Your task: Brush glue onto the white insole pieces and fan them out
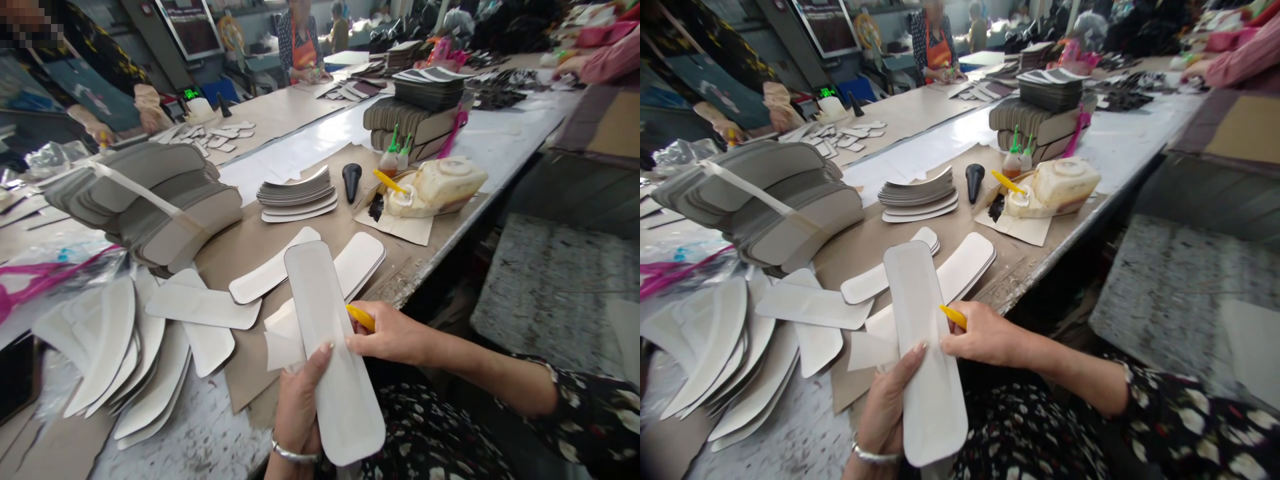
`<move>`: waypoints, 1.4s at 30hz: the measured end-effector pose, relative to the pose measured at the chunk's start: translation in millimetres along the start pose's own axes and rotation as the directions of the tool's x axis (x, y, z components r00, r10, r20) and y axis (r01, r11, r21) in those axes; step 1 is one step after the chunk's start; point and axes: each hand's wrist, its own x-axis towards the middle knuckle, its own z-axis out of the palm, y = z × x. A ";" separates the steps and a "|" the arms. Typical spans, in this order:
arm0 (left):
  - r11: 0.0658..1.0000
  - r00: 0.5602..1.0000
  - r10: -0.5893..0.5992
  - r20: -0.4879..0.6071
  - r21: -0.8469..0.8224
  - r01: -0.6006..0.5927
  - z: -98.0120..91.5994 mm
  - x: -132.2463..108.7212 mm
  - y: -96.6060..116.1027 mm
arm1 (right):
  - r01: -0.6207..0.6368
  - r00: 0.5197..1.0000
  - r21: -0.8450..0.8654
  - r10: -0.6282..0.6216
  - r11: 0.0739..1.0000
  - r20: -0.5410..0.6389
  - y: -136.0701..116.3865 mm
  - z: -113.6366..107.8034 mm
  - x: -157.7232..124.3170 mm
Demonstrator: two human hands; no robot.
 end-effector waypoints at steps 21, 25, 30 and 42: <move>0.989 0.997 0.015 -0.079 0.150 -0.003 6.6 -1.3 2.1 | -0.011 0.998 -0.044 0.009 0.999 -0.054 2.0 -2.2 0.5; 0.985 0.995 0.007 -0.096 0.173 0.010 7.4 -1.3 -1.7 | -0.062 0.993 -0.130 0.047 0.990 -0.111 7.0 3.8 -1.7; 0.982 0.994 -0.042 -0.099 0.179 0.060 -1.8 4.1 -3.8 | -0.029 0.987 -0.237 -0.009 0.971 -0.160 16.0 -7.3 -9.4; 0.947 0.970 -0.220 0.100 0.262 0.188 -10.7 -0.9 4.5 | 0.145 0.964 -0.166 -0.177 0.975 -0.198 -27.2 -72.1 30.3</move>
